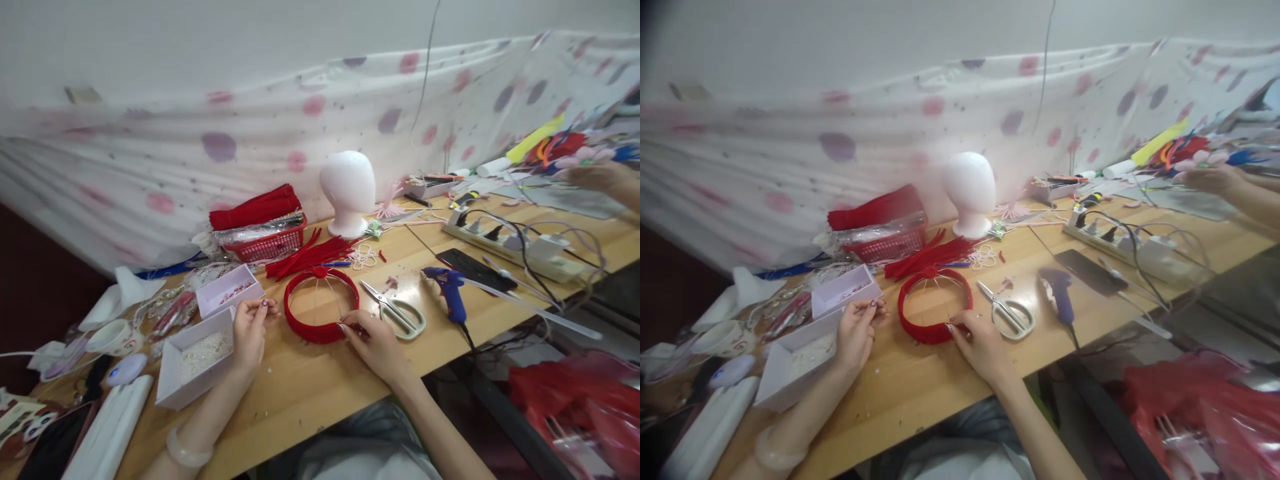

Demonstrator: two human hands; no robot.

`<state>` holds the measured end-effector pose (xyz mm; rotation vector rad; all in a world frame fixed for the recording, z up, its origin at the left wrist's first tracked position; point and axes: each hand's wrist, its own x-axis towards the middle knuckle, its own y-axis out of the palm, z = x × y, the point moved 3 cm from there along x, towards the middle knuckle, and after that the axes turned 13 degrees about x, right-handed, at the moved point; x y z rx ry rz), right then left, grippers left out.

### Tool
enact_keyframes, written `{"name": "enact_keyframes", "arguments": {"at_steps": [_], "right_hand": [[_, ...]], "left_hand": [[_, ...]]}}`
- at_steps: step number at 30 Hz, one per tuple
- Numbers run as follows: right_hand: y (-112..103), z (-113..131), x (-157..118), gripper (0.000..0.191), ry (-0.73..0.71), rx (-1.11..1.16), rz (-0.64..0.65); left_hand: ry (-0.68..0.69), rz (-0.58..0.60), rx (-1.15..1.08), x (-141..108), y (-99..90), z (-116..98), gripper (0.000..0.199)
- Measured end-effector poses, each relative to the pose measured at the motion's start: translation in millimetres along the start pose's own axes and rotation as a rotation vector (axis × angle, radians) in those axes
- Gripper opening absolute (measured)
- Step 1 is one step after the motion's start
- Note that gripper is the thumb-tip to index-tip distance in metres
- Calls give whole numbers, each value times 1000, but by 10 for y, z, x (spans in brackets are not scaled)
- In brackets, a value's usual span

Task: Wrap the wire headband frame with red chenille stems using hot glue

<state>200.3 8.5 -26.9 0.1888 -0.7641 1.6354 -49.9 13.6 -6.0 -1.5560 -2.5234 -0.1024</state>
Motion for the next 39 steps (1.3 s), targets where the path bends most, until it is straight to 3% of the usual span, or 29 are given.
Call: {"name": "enact_keyframes", "arguments": {"at_steps": [9, 14, 21, 26, 34, 39], "right_hand": [[2, 4, -15, 7, -10, 20, -10], [0, -20, -14, 11, -23, 28, -10], [-1, -72, -11, 8, 11, 66, 8], [-2, -78, -10, 5, 45, 97, 4], [-17, -53, 6, 7, 48, 107, 12], [-14, -55, 4, 9, 71, 97, 12]], "left_hand": [[-15, -27, -179, -45, -296, -689, 47], [11, 0, -225, -87, -343, -888, 50], [143, 223, -78, -198, -257, -1026, 31], [99, 251, -11, -172, -216, -972, 26], [55, 279, 173, -144, -159, -791, 44], [74, 315, 244, -130, -162, -888, 45]]}}
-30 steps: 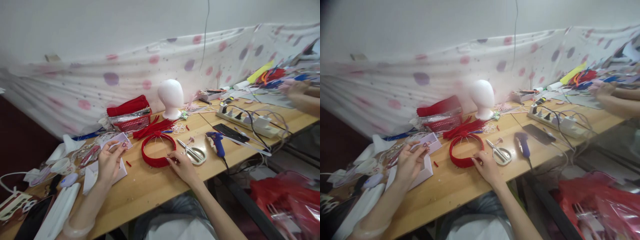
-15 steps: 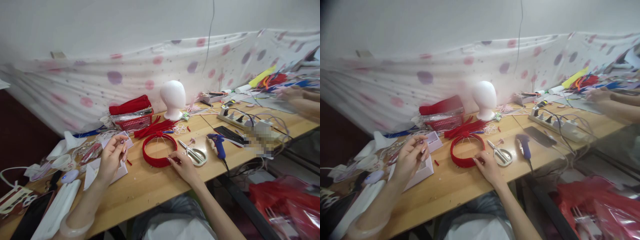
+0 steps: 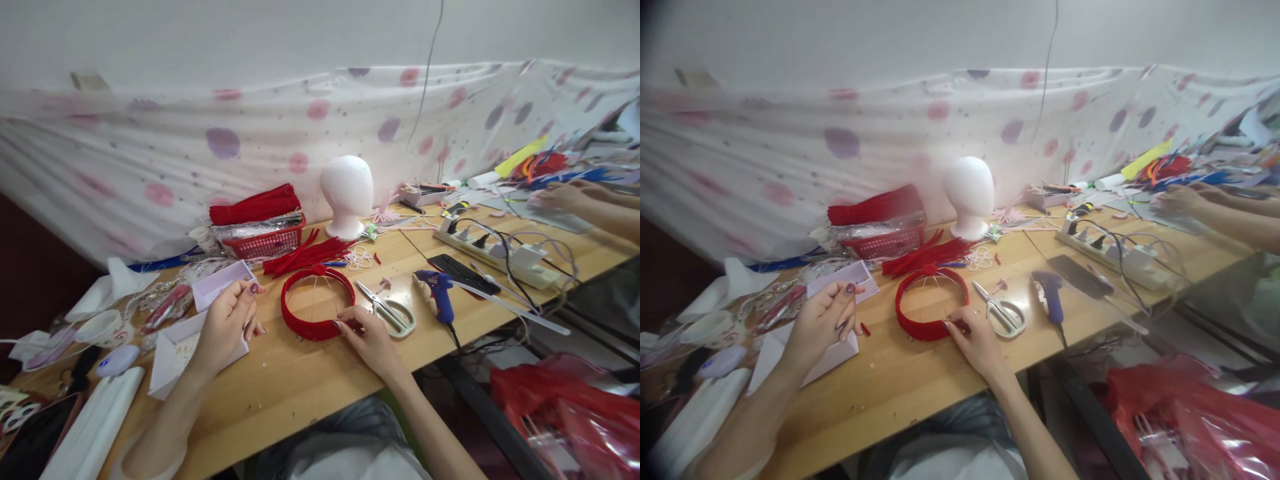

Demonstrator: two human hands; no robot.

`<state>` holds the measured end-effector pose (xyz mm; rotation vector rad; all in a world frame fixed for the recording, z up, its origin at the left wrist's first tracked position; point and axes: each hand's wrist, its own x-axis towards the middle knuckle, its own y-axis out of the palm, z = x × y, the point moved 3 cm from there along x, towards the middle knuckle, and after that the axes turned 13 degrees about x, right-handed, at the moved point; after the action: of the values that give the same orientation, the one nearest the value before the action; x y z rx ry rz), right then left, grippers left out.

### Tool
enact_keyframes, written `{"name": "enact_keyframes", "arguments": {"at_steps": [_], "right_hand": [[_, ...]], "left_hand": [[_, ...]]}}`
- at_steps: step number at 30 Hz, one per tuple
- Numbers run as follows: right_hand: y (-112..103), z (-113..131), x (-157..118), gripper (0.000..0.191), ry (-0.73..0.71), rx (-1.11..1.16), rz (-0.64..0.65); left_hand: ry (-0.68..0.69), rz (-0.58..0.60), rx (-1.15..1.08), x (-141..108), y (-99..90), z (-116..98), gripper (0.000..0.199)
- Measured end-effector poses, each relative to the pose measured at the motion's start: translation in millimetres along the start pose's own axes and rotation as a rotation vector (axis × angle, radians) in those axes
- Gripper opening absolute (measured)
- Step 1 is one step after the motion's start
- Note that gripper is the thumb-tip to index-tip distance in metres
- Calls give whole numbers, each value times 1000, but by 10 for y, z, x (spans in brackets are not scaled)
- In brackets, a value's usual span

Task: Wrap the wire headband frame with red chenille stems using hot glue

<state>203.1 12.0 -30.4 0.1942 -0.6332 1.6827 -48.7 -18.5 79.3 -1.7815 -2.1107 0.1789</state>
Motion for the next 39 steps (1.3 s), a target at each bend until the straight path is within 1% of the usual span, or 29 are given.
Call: {"name": "enact_keyframes", "arguments": {"at_steps": [3, 5, 7, 9, 10, 11, 12, 14, 15, 17, 20, 21, 22, 23, 24, 25, 26, 28, 29, 30, 34, 36, 39], "right_hand": [[3, -10, -8, 7, 22, -3, -7], [4, -17, -11, 7, 32, -3, -11], [3, -23, -11, 8, 38, -2, -12], [3, -27, -7, 8, 40, 2, -10], [2, -28, -6, 9, 41, 5, -10], [2, -28, -4, 9, 42, 9, -10], [2, -27, -3, 10, 43, 12, -10], [2, -23, -2, 12, 45, 18, -9], [2, -20, -2, 12, 46, 19, -7], [2, -16, -1, 14, 46, 21, -5], [3, -18, 2, 15, 48, 22, -2], [4, -20, 4, 15, 48, 22, -1], [5, -22, 5, 15, 48, 23, 0], [6, -24, 5, 15, 47, 25, 1], [7, -25, 6, 15, 45, 26, 0], [8, -24, 6, 15, 43, 27, 0], [8, -23, 6, 14, 41, 28, -1], [6, -15, 5, 14, 38, 28, -1], [4, -8, 5, 14, 37, 27, -2], [1, -1, 4, 13, 34, 25, -2], [-5, 27, 3, 10, 12, 14, 0], [-6, 32, 6, 8, -1, 5, -4], [-12, 30, 16, 9, -37, -13, -19]], "left_hand": [[42, -37, 50, 66, -111, -142, 41], [133, -78, 84, 144, -205, -226, 38], [223, -132, 209, 242, -282, -249, 41], [258, -160, 448, 355, -300, -186, 49], [250, -148, 551, 412, -283, -124, 51], [237, -123, 617, 466, -252, -50, 49], [230, -97, 679, 511, -213, 25, 41], [202, -79, 792, 577, -139, 162, 15], [184, -63, 837, 598, -106, 215, 14], [146, -36, 905, 626, -63, 281, 30], [122, -46, 963, 655, -40, 284, 38], [128, -58, 979, 666, -31, 274, 43], [142, -67, 987, 679, -16, 264, 51], [155, -71, 972, 692, 5, 260, 62], [164, -72, 937, 707, 28, 262, 68], [165, -72, 889, 723, 53, 271, 67], [159, -70, 837, 739, 76, 286, 58], [125, -69, 749, 770, 110, 326, 26], [104, -75, 723, 784, 120, 346, 13], [84, -86, 699, 793, 127, 367, 11], [-5, -148, 513, 754, 186, 498, 28], [-49, -185, 378, 666, 275, 618, 34], [-132, -235, 160, 464, 465, 859, 44]]}}
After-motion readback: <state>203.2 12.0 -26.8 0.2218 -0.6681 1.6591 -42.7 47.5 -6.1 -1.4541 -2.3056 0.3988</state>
